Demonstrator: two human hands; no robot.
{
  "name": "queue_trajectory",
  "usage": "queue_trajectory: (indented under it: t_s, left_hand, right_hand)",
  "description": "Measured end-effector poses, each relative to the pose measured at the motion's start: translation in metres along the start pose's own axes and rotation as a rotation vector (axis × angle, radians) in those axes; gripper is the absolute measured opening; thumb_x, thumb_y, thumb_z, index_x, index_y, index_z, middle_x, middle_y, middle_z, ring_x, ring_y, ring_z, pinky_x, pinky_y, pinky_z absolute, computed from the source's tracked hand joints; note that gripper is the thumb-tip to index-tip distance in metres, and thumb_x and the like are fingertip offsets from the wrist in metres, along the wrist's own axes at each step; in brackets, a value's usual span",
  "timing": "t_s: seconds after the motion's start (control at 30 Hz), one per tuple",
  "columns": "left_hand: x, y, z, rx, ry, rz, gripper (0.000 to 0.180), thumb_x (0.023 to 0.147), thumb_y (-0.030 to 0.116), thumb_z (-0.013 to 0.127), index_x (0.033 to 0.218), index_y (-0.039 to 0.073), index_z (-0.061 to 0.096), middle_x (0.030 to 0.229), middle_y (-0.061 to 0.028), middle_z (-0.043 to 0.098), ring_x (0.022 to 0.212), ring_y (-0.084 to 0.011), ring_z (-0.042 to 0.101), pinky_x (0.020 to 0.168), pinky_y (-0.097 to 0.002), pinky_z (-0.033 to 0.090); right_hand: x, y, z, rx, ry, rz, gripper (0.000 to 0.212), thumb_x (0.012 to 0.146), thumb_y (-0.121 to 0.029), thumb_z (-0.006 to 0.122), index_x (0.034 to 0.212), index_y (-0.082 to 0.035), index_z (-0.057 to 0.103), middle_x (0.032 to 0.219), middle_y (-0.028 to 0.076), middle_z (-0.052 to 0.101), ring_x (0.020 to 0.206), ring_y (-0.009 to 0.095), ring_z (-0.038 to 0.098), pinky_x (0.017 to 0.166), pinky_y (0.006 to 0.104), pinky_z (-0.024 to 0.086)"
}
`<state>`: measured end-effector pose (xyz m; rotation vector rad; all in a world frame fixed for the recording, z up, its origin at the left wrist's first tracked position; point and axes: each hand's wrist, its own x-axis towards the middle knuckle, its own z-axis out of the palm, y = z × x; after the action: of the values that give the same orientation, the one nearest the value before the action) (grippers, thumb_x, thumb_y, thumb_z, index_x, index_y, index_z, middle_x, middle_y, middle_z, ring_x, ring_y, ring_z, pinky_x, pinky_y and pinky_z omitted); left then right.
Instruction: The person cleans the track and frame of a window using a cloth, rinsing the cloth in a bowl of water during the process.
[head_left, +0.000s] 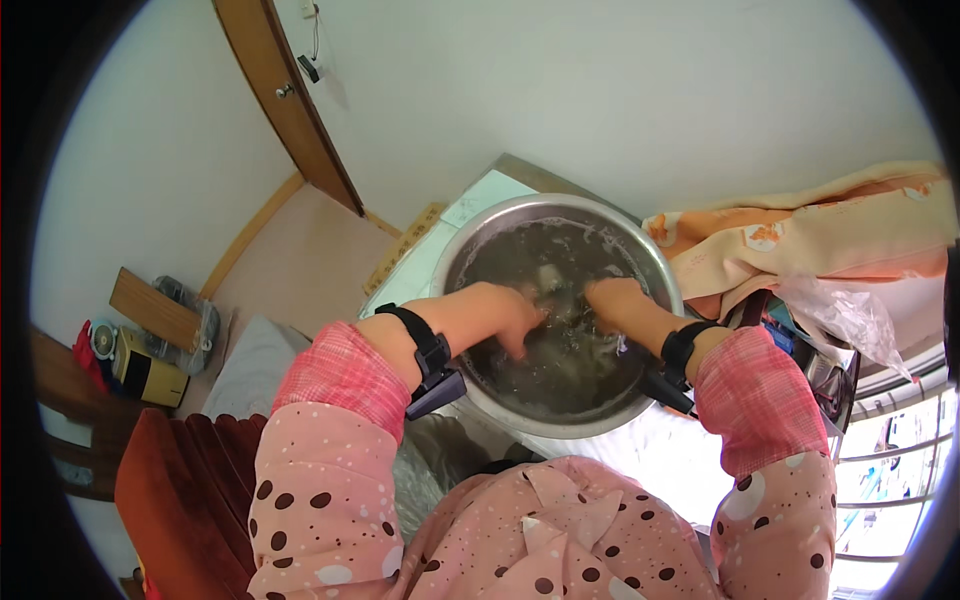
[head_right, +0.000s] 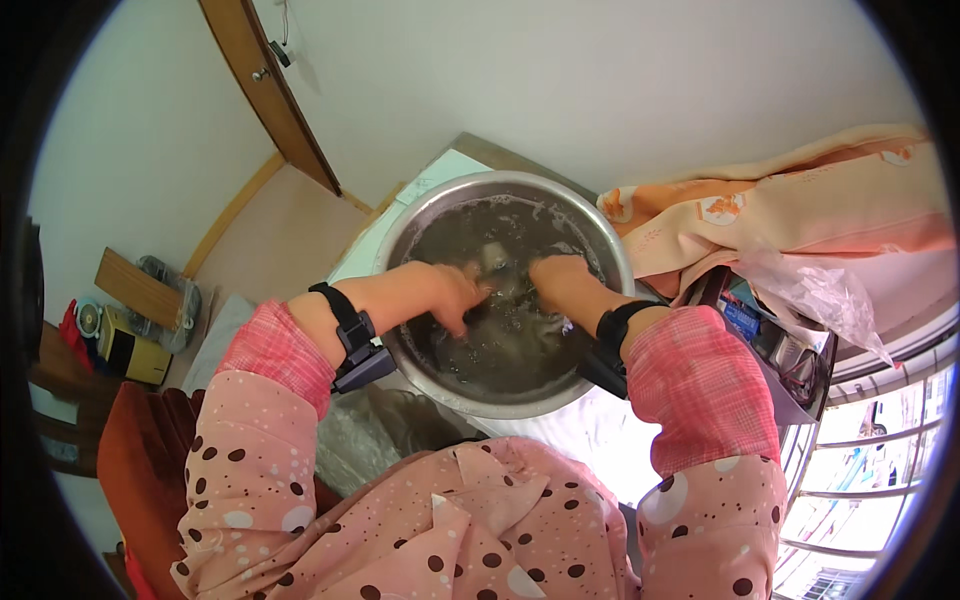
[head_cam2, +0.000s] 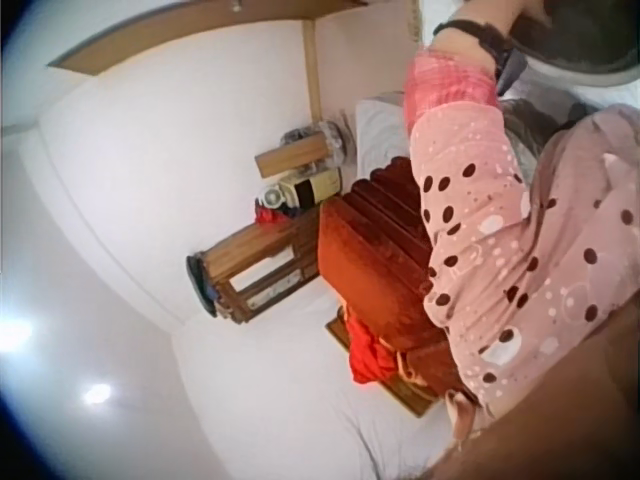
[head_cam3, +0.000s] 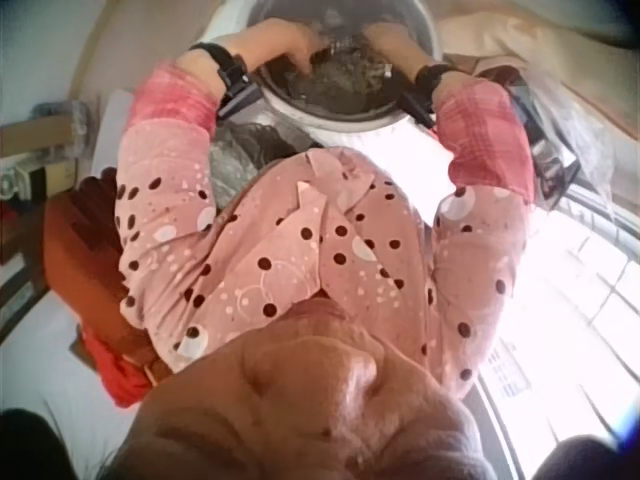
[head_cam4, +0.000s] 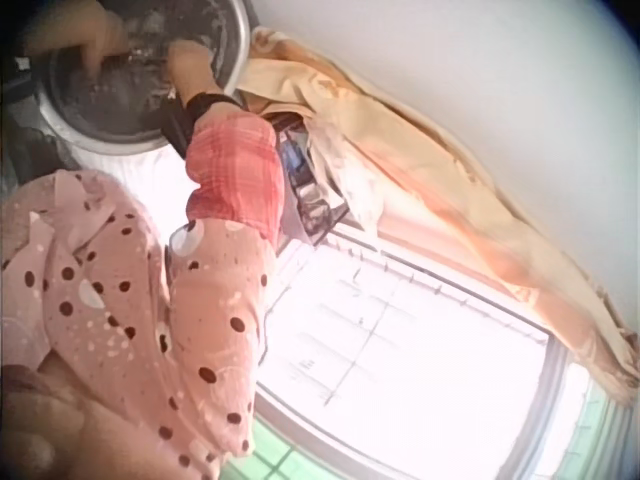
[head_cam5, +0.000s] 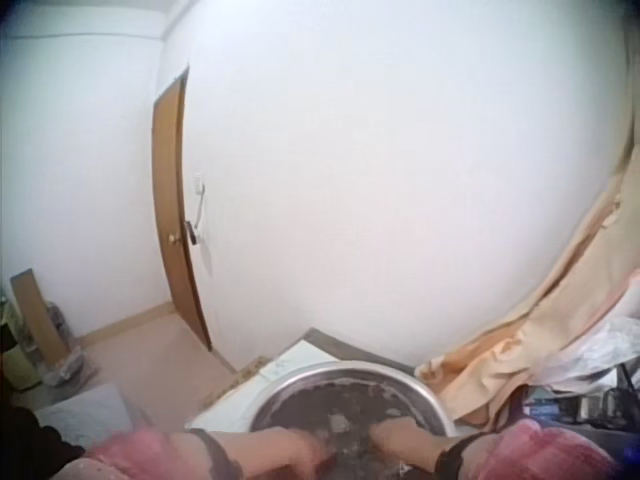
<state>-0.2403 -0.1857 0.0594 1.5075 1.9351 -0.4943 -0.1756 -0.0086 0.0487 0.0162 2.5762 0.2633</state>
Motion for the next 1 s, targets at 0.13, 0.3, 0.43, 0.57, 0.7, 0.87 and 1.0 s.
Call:
queue_trajectory:
  t_s: [0.13,0.3,0.43,0.57,0.7,0.87,1.0]
  left_hand:
    - [-0.013,-0.028,-0.007,-0.420,0.396,0.104,0.087,0.067,0.038,0.072,0.138,0.007,0.031,0.122,-0.0204,0.052,0.113,-0.0358,0.049,0.095,-0.0384,0.039]
    - [-0.034,-0.038,-0.010,-0.591,0.584,0.141,0.086,0.068,0.033,0.072,0.137,0.005,0.030,0.126,-0.0246,0.048,0.117,-0.0356,0.046,0.097,-0.0368,0.037]
    - [-0.041,-0.037,-0.003,-0.724,0.639,0.133,0.064,0.072,0.030,0.070,0.124,-0.001,0.047,0.115,-0.0219,0.056,0.110,-0.0300,0.052,0.093,-0.0348,0.039]
    - [-0.042,-0.030,-0.003,-0.969,0.712,0.172,0.045,0.075,0.029,0.067,0.105,-0.003,0.061,0.096,-0.0158,0.064,0.091,-0.0234,0.059,0.083,-0.0313,0.044]
    - [-0.055,-0.022,-0.018,-0.956,0.706,0.065,0.037,0.074,0.027,0.067,0.096,-0.003,0.064,0.082,-0.0120,0.064,0.077,-0.0196,0.059,0.073,-0.0310,0.046]
    - [-0.028,-0.043,0.006,-0.950,0.686,-0.151,0.033,0.067,0.026,0.065,0.082,-0.003,0.065,0.081,-0.0200,0.063,0.078,-0.0284,0.061,0.072,-0.0361,0.046]
    - [-0.034,-0.038,0.007,-0.805,0.739,-0.236,0.030,0.066,0.025,0.065,0.081,-0.002,0.065,0.076,-0.0212,0.062,0.078,-0.0287,0.062,0.070,-0.0389,0.046]
  right_hand:
    - [-0.038,0.003,-0.047,0.310,0.259,-0.027,0.039,0.059,-0.024,0.066,0.092,-0.003,0.063,0.087,0.018,0.064,0.087,0.032,0.062,0.071,0.0396,0.050]
    - [-0.098,0.000,-0.134,0.535,0.550,-0.049,0.038,0.059,-0.025,0.068,0.086,0.001,0.061,0.072,0.015,0.062,0.069,0.025,0.061,0.065,0.0363,0.049]
    - [-0.146,0.017,-0.190,0.641,0.778,-0.186,0.034,0.064,-0.024,0.067,0.082,0.004,0.059,0.064,0.007,0.057,0.060,0.015,0.055,0.053,0.0295,0.045]
    - [-0.169,0.021,-0.216,0.727,0.826,-0.213,0.033,0.070,-0.024,0.065,0.087,0.003,0.058,0.070,0.006,0.057,0.059,0.013,0.054,0.051,0.0267,0.044]
    - [-0.162,0.030,-0.208,0.824,0.927,-0.242,0.034,0.074,-0.022,0.060,0.096,0.003,0.056,0.078,0.006,0.058,0.069,0.013,0.054,0.061,0.0260,0.045]
    - [-0.112,0.037,-0.146,0.790,1.014,-0.225,0.037,0.074,-0.017,0.061,0.106,0.000,0.053,0.084,0.018,0.062,0.080,0.029,0.061,0.072,0.0364,0.047]
    - [-0.083,0.025,-0.084,0.690,0.917,-0.222,0.044,0.076,-0.010,0.058,0.119,-0.006,0.044,0.096,0.024,0.059,0.092,0.040,0.057,0.079,0.0412,0.046]
